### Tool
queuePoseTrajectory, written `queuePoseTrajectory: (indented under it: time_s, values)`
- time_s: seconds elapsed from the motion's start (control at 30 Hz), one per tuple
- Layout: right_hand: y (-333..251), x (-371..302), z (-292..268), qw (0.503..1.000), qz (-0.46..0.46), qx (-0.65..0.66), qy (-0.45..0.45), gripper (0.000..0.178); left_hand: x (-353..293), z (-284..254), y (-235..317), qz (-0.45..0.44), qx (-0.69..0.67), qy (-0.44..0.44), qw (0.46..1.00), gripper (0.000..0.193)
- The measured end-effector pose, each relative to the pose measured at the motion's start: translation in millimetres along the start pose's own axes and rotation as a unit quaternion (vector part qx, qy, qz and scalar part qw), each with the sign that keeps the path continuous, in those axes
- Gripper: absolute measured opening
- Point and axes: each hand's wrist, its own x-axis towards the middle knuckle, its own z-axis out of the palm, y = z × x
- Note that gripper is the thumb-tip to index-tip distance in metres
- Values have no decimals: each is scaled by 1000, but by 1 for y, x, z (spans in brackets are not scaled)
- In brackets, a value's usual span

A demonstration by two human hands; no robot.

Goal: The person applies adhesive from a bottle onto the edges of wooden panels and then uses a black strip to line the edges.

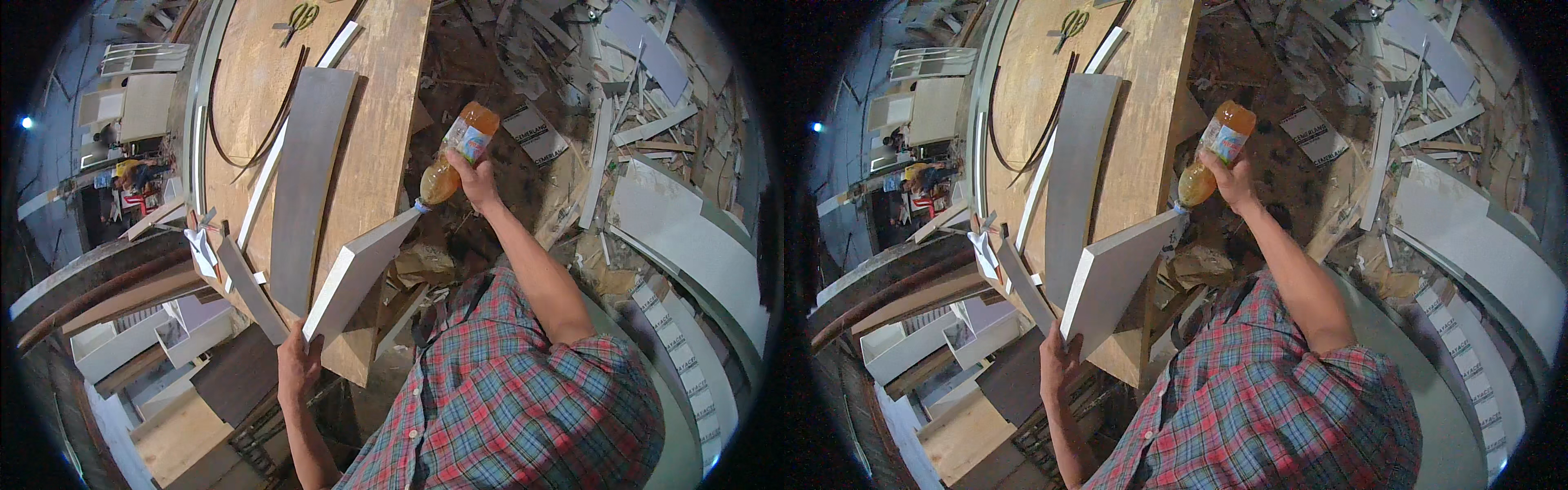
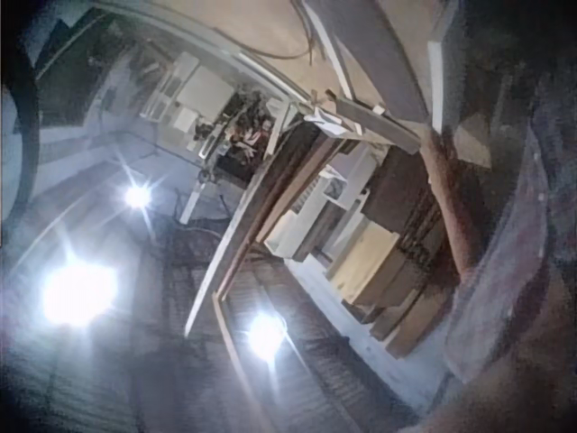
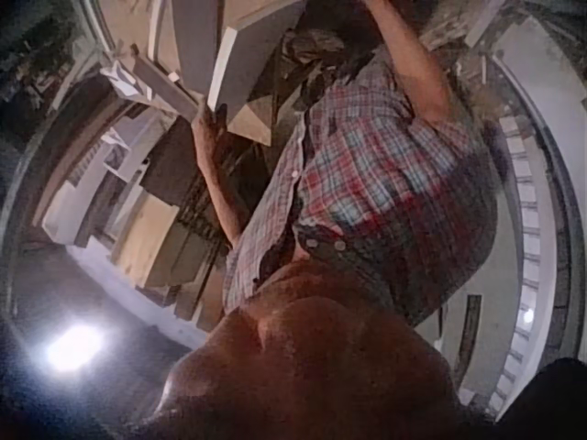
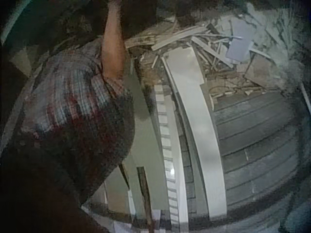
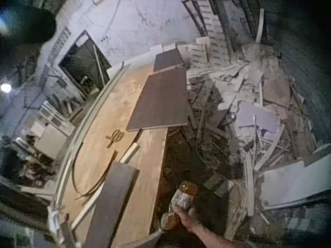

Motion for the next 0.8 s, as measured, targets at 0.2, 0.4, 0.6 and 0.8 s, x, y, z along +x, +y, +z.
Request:
queuePoseTrajectory:
  time_s: [0.2,0.4,0.6,0.8]
  values:
    - [36,19,-27,996,57,-73,16,42,1,-1,-4,10,3,-2,1000,34]
    - [0,6,0,992,43,103,52,45,-3,2,6,0,-25,3,1000,34]
    - [10,7,6,995,32,95,-13,43,-4,4,4,-20,-16,2,1000,35]
    - [39,21,-19,998,54,-15,-7,43,-6,5,3,-11,-20,7,1000,36]
